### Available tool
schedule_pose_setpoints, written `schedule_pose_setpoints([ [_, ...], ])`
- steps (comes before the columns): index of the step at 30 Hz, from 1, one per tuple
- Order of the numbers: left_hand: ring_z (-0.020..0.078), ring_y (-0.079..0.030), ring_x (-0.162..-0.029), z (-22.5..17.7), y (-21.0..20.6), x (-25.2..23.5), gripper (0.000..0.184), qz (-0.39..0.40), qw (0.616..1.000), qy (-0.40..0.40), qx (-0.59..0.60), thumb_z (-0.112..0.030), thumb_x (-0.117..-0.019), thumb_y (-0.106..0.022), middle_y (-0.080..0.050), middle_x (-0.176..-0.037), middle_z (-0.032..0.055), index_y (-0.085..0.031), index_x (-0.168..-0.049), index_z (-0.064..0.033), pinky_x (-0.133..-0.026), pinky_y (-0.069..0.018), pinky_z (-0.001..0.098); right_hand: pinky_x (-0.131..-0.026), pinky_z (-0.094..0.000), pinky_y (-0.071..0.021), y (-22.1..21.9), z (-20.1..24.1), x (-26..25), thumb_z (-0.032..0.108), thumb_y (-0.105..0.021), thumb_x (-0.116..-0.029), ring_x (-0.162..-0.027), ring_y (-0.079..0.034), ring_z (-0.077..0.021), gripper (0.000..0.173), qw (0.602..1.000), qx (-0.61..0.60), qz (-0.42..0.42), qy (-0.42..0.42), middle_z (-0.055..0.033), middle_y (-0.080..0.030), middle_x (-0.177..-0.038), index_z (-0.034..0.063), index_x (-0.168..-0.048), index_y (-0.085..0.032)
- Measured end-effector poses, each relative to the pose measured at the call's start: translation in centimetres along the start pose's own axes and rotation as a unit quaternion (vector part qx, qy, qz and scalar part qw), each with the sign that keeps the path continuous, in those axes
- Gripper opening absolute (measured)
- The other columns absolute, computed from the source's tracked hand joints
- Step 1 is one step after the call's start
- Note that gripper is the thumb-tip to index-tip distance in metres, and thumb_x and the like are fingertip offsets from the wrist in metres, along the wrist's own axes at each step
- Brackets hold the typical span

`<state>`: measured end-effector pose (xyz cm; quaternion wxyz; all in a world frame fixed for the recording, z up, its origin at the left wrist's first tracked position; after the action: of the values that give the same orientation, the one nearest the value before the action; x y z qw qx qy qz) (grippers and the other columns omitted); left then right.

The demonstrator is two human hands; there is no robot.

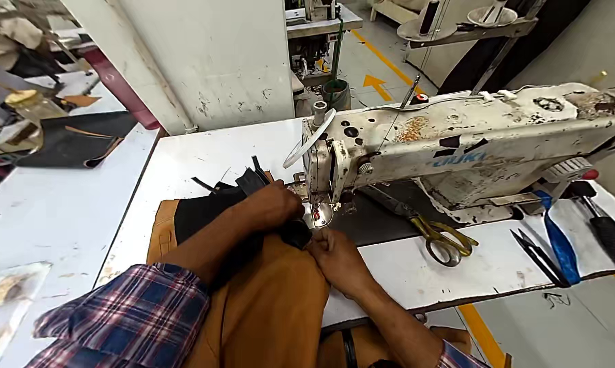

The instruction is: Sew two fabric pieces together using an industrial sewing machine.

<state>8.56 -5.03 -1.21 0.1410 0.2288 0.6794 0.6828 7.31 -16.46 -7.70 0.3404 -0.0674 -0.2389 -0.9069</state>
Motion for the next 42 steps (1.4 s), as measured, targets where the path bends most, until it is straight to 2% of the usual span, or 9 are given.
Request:
schedule_pose_setpoints([
  [5,0.0249,-0.068,-0.097,-0.3,0.9,0.2,0.013,-0.068,0.997,0.018,-0.011,-0.024,-0.0955,-0.071,-0.072,-0.091,0.0039,-0.074,-0.09,-0.0135,-0.095,-0.0467,0.0528,-0.065,-0.0355,-0.0519,0.5,1.0,0.5,0.026,-0.06,-0.1009,-0.067,-0.061,-0.0126,0.016,0.996,0.084,0.013,-0.016,0.0003,-0.062,-0.072,0.0118,-0.097,-0.067],
  [10,0.0276,-0.062,-0.124,-2.1,2.6,1.6,0.016,-0.118,0.992,0.036,-0.012,-0.017,-0.0994,-0.064,-0.07,-0.117,0.0098,-0.073,-0.109,-0.0072,-0.119,-0.036,0.0533,-0.066,-0.0363,-0.0523,0.6,0.6,0.6,0.025,-0.063,-0.0992,-0.067,-0.062,-0.0129,0.014,0.997,0.065,0.0,-0.033,0.0002,-0.064,-0.073,0.0119,-0.097,-0.068],
  [15,0.02,-0.058,-0.13,-5.8,0.6,4.0,0.029,0.002,0.998,0.046,0.048,-0.025,-0.1038,-0.051,-0.067,-0.128,0.0001,-0.067,-0.126,-0.0169,-0.109,-0.0469,0.0456,-0.064,-0.0346,-0.0523,0.7,0.5,0.6,0.027,-0.064,-0.0998,-0.066,-0.062,-0.0121,0.016,0.998,0.051,-0.003,-0.035,0.0001,-0.064,-0.073,0.012,-0.097,-0.069],
  [19,0.0212,-0.061,-0.102,-6.0,0.5,5.4,0.027,-0.051,0.995,0.077,0.022,-0.026,-0.1011,-0.053,-0.062,-0.107,0.0021,-0.072,-0.12,-0.0189,-0.084,-0.0505,0.0395,-0.061,-0.0332,-0.0517,0.6,0.4,0.5,0.028,-0.064,-0.1005,-0.063,-0.06,-0.0114,0.018,0.998,0.049,-0.004,-0.042,0.0009,-0.063,-0.07,0.0116,-0.097,-0.069],
  [23,0.0199,-0.06,-0.122,-5.8,-0.7,6.5,0.026,-0.13,0.988,0.048,0.064,-0.023,-0.1049,-0.049,-0.064,-0.132,0.0041,-0.072,-0.107,-0.0122,-0.101,-0.0515,0.0362,-0.062,-0.033,-0.0523,0.6,0.5,0.5,0.028,-0.063,-0.1009,-0.064,-0.061,-0.011,0.018,0.998,0.05,-0.01,-0.04,0.0009,-0.064,-0.071,0.0117,-0.098,-0.07],
  [29,0.0172,-0.058,-0.132,-5.9,-1.6,6.8,0.034,-0.159,0.982,0.055,0.087,-0.024,-0.108,-0.046,-0.067,-0.133,0.0058,-0.07,-0.126,-0.0085,-0.113,-0.0454,0.0303,-0.06,-0.033,-0.0515,0.7,0.4,0.4,0.028,-0.063,-0.1013,-0.062,-0.061,-0.0109,0.019,0.998,0.046,-0.015,-0.034,0.0006,-0.064,-0.069,0.0113,-0.095,-0.07],
  [36,0.0183,-0.056,-0.134,-5.2,-1.9,5.8,0.031,-0.145,0.982,-0.015,0.123,-0.024,-0.109,-0.047,-0.066,-0.134,0.0057,-0.071,-0.119,-0.0068,-0.115,-0.0436,0.0308,-0.059,-0.034,-0.051,0.7,-0.7,0.2,0.028,-0.064,-0.1008,-0.061,-0.062,-0.0122,0.022,0.998,-0.001,-0.018,-0.065,-0.0003,-0.066,-0.067,0.01,-0.091,-0.072],
  [39,0.0156,-0.06,-0.127,-4.6,-1.5,5.0,0.035,-0.124,0.985,-0.014,0.116,-0.029,-0.1104,-0.043,-0.069,-0.127,0.0024,-0.072,-0.114,-0.0093,-0.111,-0.047,0.0304,-0.059,-0.0335,-0.0514,0.8,-0.9,0.2,0.028,-0.065,-0.1003,-0.061,-0.062,-0.0119,0.021,0.997,-0.008,-0.022,-0.07,0.0002,-0.066,-0.067,0.0108,-0.09,-0.072],
  [42,0.0192,-0.064,-0.102,-3.8,-0.3,3.0,0.035,-0.103,0.993,0.025,0.043,-0.031,-0.1087,-0.042,-0.069,-0.103,0.0018,-0.07,-0.101,-0.0118,-0.086,-0.0498,0.0391,-0.059,-0.0329,-0.0508,0.8,-0.7,0.2,0.028,-0.064,-0.1005,-0.061,-0.061,-0.011,0.02,0.997,0.009,-0.026,-0.067,0.0013,-0.065,-0.066,0.0114,-0.091,-0.071],
])
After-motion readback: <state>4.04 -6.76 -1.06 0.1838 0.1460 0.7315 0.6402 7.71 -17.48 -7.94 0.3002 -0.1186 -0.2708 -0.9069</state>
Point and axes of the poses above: each hand's wrist, its own x-axis away from the middle knuckle, its own y-axis out of the back of the hand, z = x × y, the point moved 10 cm from there along -x, towards the middle knuckle
